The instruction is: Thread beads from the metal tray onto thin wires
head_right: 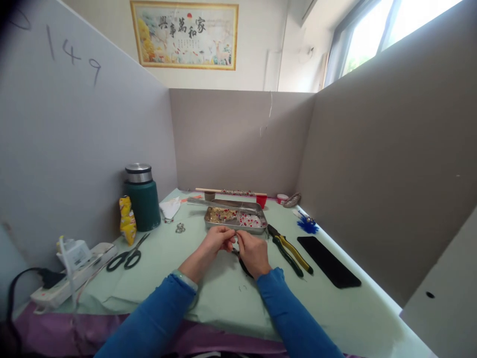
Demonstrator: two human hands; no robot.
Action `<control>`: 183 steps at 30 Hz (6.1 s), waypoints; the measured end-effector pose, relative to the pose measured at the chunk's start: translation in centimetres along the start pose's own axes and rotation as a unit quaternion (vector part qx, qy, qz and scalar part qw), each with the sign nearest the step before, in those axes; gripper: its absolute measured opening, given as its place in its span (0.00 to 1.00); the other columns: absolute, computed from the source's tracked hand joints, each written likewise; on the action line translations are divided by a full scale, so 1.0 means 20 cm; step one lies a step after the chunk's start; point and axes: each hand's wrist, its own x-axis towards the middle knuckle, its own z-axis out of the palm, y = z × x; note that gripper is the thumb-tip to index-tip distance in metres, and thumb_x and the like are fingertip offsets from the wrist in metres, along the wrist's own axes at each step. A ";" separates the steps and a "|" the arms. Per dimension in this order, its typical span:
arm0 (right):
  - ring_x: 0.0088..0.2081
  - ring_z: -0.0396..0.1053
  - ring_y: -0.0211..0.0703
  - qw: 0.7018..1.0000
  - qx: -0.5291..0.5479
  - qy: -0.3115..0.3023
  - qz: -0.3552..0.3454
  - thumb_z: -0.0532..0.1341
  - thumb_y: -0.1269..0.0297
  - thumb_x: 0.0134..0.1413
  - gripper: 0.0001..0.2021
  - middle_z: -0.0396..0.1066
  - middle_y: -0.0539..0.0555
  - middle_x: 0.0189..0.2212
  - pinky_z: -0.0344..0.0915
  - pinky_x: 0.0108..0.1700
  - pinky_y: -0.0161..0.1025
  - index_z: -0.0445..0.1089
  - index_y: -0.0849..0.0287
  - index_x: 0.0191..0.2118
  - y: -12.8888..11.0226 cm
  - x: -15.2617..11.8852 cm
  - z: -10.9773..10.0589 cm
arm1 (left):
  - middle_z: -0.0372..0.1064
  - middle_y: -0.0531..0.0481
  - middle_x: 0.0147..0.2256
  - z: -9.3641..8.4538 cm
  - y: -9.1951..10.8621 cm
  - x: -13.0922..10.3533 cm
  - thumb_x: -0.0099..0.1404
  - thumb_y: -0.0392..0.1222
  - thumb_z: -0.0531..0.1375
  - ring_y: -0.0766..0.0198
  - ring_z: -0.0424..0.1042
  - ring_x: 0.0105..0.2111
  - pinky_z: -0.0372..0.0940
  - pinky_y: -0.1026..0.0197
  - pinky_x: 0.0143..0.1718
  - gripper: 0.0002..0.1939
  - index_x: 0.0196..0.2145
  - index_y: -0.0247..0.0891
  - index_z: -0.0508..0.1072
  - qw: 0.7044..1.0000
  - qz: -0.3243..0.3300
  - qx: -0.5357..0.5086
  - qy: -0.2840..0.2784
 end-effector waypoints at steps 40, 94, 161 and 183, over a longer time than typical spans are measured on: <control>0.30 0.68 0.38 0.961 0.034 -0.188 0.199 0.45 0.61 0.60 0.18 0.72 0.54 0.30 0.60 0.31 0.33 0.70 0.61 0.37 0.21 0.27 -0.12 | 0.65 0.53 0.20 -0.05 0.07 0.00 0.49 0.47 0.60 0.73 0.59 0.12 0.53 0.67 0.13 0.13 0.23 0.34 0.64 0.987 0.088 -0.001 0.132; 0.26 0.66 0.37 0.979 0.014 -0.153 0.136 0.55 0.68 0.51 0.05 0.71 0.51 0.27 0.56 0.31 0.32 0.68 0.59 0.32 0.24 0.28 0.05 | 0.66 0.53 0.18 -0.05 0.04 0.04 0.52 0.40 0.59 0.72 0.59 0.10 0.52 0.68 0.11 0.08 0.22 0.34 0.64 0.991 0.057 0.036 0.115; 0.19 0.54 0.27 0.741 0.603 0.006 0.294 0.66 0.56 0.41 0.16 0.64 0.50 0.23 0.46 0.16 0.27 0.73 0.63 0.33 0.30 0.28 -0.09 | 0.63 0.54 0.15 -0.04 0.05 -0.01 0.51 0.43 0.60 0.71 0.60 0.12 0.55 0.67 0.14 0.11 0.19 0.35 0.64 0.984 -0.020 0.161 -0.078; 0.17 0.52 0.26 0.767 0.580 -0.045 0.271 0.64 0.52 0.44 0.17 0.63 0.49 0.23 0.41 0.16 0.29 0.73 0.63 0.32 0.27 0.27 -0.09 | 0.63 0.54 0.14 -0.03 0.07 -0.02 0.52 0.42 0.61 0.71 0.60 0.11 0.56 0.67 0.14 0.12 0.19 0.34 0.63 0.987 -0.035 0.140 -0.072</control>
